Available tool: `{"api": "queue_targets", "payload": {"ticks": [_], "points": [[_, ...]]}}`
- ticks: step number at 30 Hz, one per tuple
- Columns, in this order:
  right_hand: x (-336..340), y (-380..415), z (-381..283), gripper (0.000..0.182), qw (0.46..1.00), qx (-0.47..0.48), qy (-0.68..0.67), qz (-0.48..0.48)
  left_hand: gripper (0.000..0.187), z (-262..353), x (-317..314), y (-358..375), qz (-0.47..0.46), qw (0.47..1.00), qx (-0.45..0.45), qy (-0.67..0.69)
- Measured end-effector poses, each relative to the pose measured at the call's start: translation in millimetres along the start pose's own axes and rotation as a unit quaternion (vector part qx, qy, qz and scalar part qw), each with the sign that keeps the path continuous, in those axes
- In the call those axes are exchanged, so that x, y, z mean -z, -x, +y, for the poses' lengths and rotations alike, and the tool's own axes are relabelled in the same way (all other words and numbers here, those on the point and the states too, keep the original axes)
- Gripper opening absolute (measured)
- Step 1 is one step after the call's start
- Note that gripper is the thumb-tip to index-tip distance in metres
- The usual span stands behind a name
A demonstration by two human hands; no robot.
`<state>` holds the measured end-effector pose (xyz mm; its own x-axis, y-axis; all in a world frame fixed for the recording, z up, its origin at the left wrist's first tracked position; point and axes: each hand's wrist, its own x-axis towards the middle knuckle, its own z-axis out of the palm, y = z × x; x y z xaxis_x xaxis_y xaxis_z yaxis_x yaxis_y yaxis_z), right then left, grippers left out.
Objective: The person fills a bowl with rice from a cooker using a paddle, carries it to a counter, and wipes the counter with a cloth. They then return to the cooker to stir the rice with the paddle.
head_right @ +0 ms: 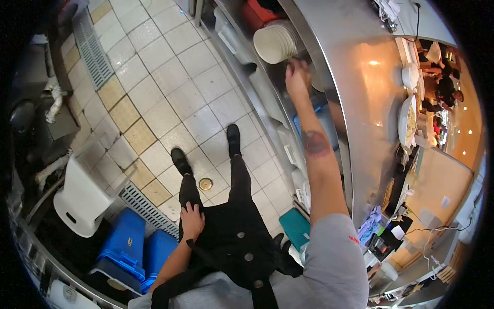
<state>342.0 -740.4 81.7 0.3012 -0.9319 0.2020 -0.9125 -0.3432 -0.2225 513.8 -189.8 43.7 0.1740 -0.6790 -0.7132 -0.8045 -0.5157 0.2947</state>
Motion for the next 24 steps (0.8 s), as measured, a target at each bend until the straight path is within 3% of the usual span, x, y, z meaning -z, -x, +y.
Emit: {"api": "queue_targets", "payload": {"ticks": [3, 6, 8, 11, 15, 21, 23, 24], "points": [[-18, -10, 45, 0.024, 0.980, 0.023, 0.148, 0.131, 0.039, 10, -1, -3, 0.002, 1.000, -0.004, 0.007], [-32, 7, 121, 0.018, 0.969, -0.116, 0.204, -0.078, 0.039, 14, -11, -3, 0.011, 1.000, 0.005, 0.017], [-23, 21, 134, 0.019, 0.944, -0.159, 0.273, -0.099, 0.039, 17, -13, -4, 0.002, 1.000, 0.014, 0.028], [-18, 27, 167, 0.020, 0.966, -0.108, 0.214, 0.093, 0.038, 21, -12, -9, 0.003, 0.998, 0.028, 0.048], [-37, 4, 231, 0.023, 0.927, -0.071, 0.322, 0.176, 0.037, 27, -12, -13, -0.003, 0.997, 0.040, 0.060], [-36, -6, 244, 0.029, 0.931, -0.053, 0.335, 0.133, 0.037, 31, -12, -19, -0.006, 0.998, 0.036, 0.054], [-41, 0, 242, 0.032, 0.916, -0.096, 0.376, 0.098, 0.037, 31, -11, -20, -0.006, 0.997, 0.032, 0.064], [-43, -1, 246, 0.029, 0.924, -0.184, 0.332, 0.035, 0.037, 30, -10, -21, -0.004, 0.997, 0.032, 0.068]]}}
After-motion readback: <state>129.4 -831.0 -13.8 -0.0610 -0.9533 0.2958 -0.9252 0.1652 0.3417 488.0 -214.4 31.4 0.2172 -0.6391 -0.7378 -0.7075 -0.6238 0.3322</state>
